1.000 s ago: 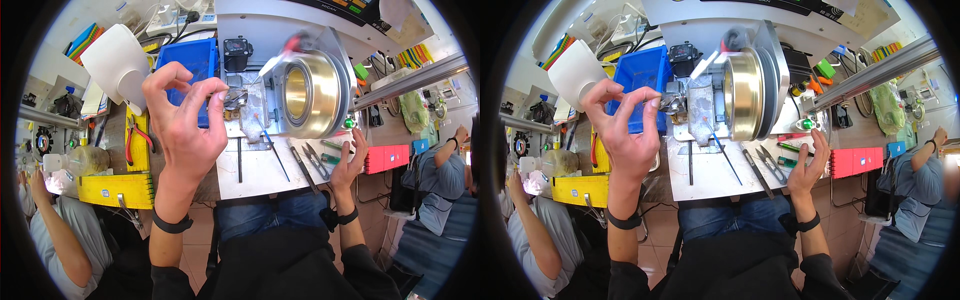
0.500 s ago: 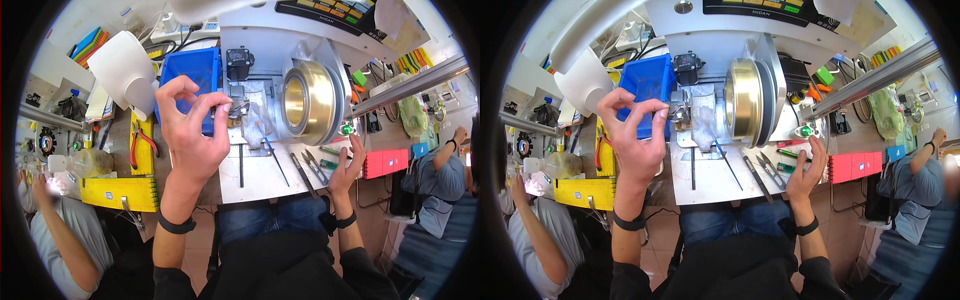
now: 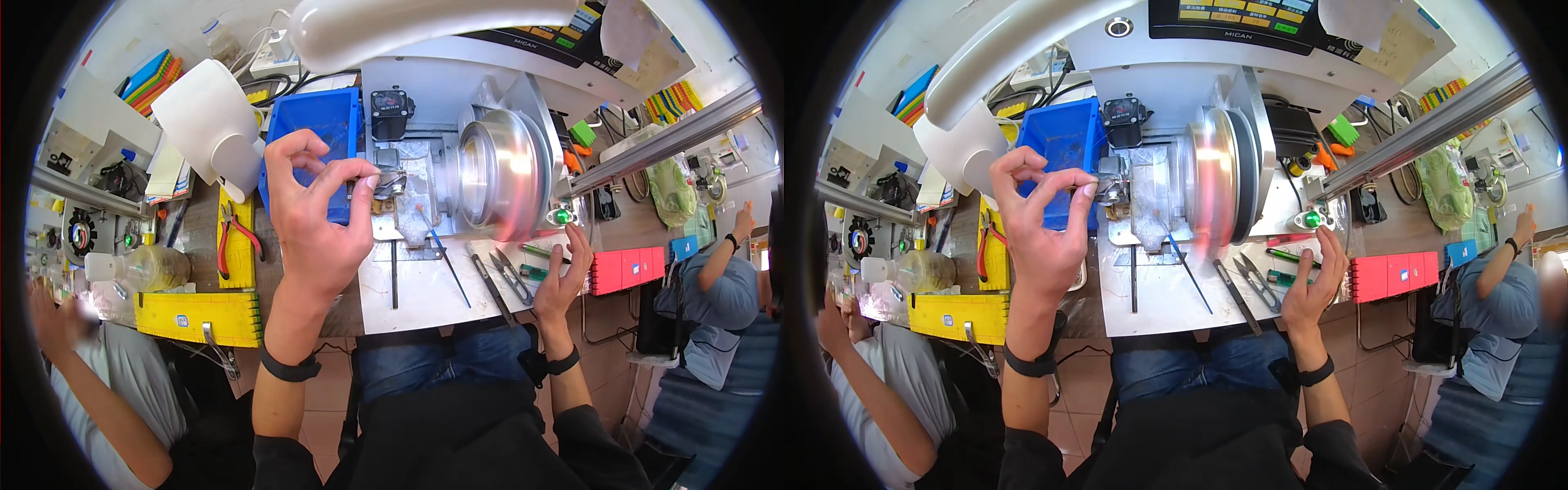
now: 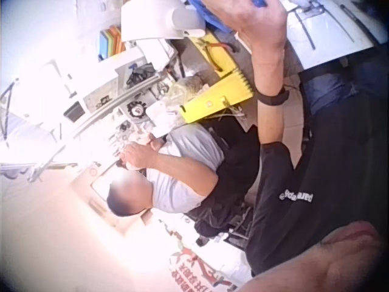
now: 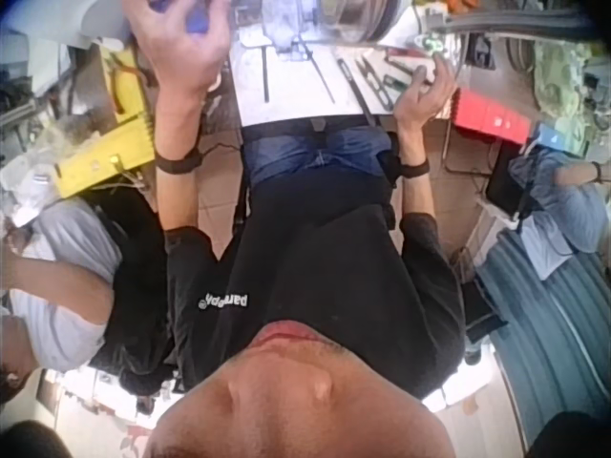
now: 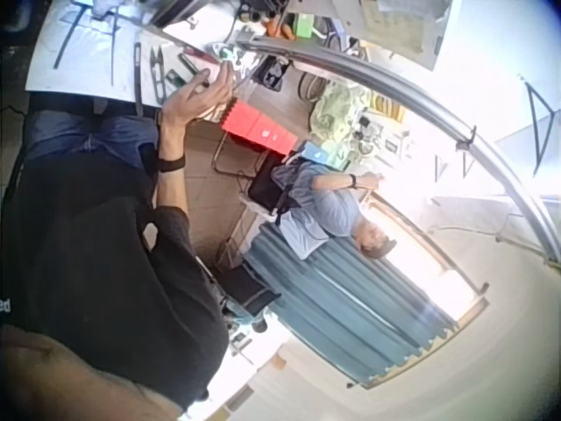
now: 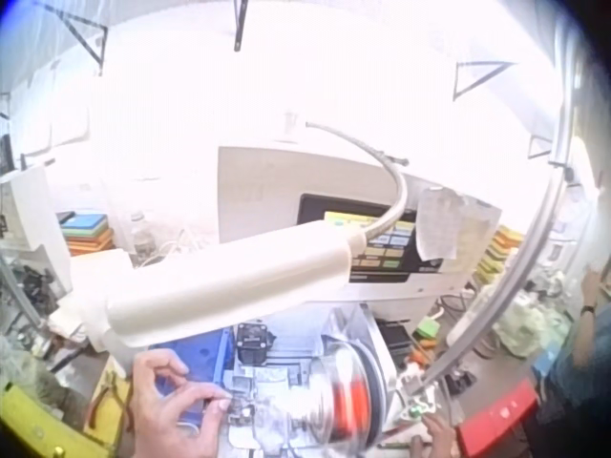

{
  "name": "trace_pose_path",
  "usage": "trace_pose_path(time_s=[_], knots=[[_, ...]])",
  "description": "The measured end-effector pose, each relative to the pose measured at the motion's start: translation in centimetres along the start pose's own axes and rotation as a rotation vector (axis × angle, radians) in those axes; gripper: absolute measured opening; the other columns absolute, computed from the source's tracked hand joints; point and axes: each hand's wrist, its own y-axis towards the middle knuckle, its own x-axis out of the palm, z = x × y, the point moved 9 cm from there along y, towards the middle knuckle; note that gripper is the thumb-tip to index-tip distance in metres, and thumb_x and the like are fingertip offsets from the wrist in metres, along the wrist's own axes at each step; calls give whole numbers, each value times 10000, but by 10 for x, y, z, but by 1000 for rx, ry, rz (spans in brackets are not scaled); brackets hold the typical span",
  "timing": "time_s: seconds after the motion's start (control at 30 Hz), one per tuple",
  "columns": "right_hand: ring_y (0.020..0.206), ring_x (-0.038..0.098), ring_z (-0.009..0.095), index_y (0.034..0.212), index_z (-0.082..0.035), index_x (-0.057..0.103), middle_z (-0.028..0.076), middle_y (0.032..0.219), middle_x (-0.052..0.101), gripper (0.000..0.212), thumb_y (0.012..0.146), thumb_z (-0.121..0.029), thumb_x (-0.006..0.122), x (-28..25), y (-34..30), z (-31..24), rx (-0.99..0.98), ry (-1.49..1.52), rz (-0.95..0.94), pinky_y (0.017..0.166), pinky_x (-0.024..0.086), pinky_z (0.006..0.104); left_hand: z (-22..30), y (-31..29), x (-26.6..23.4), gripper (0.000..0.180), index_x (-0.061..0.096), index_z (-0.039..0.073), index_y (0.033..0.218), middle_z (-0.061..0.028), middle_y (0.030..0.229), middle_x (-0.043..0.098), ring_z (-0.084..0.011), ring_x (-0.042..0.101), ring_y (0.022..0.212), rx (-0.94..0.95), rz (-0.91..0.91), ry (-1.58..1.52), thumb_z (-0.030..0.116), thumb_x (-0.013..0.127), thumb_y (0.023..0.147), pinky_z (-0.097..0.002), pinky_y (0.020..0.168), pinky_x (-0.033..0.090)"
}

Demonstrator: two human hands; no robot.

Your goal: Assemble and inspect small electronic or mechanical components using bench tools and adhesive.

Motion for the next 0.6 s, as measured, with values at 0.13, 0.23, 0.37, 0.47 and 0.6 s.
trace_pose_path(time_s=[0.13,0.23,0.37,0.47,0.6], knots=[[1162,491,317,1226,20,571,168,1265,570,309,927,-28,510,1,-1,1,-3,-10,-2,1007,355,408,-3,-2,2,154,705,94,815,-87,1043,438,-223,482,864,-46,-20,-38,5,736,694,-324,799,410],[1191,476,269,1277,-15,554,137,1331,531,333,950,-33,498,1,-1,3,-17,-43,-35,951,401,371,-6,-2,3,123,711,90,828,-81,1054,434,-223,463,908,-88,-41,-75,30,746,726,-333,839,386],[1189,478,274,1277,-13,555,140,1331,530,334,949,-31,498,1,-1,3,-17,-36,-35,949,401,373,-6,-1,3,122,713,91,826,-78,1058,436,-220,462,902,-86,-39,-80,27,747,727,-329,832,389],[1189,478,277,1274,-10,557,142,1333,530,332,948,-29,496,1,-1,3,-18,-31,-33,949,400,374,-4,0,3,120,712,89,823,-79,1060,437,-219,464,902,-85,-38,-68,27,746,728,-329,833,389],[1175,485,298,1251,7,564,157,1299,551,321,939,-29,499,1,0,0,-9,-16,-18,977,377,392,-2,0,2,185,699,104,793,-97,1047,447,-232,498,842,-26,-1,-26,-19,728,659,-320,746,447]])
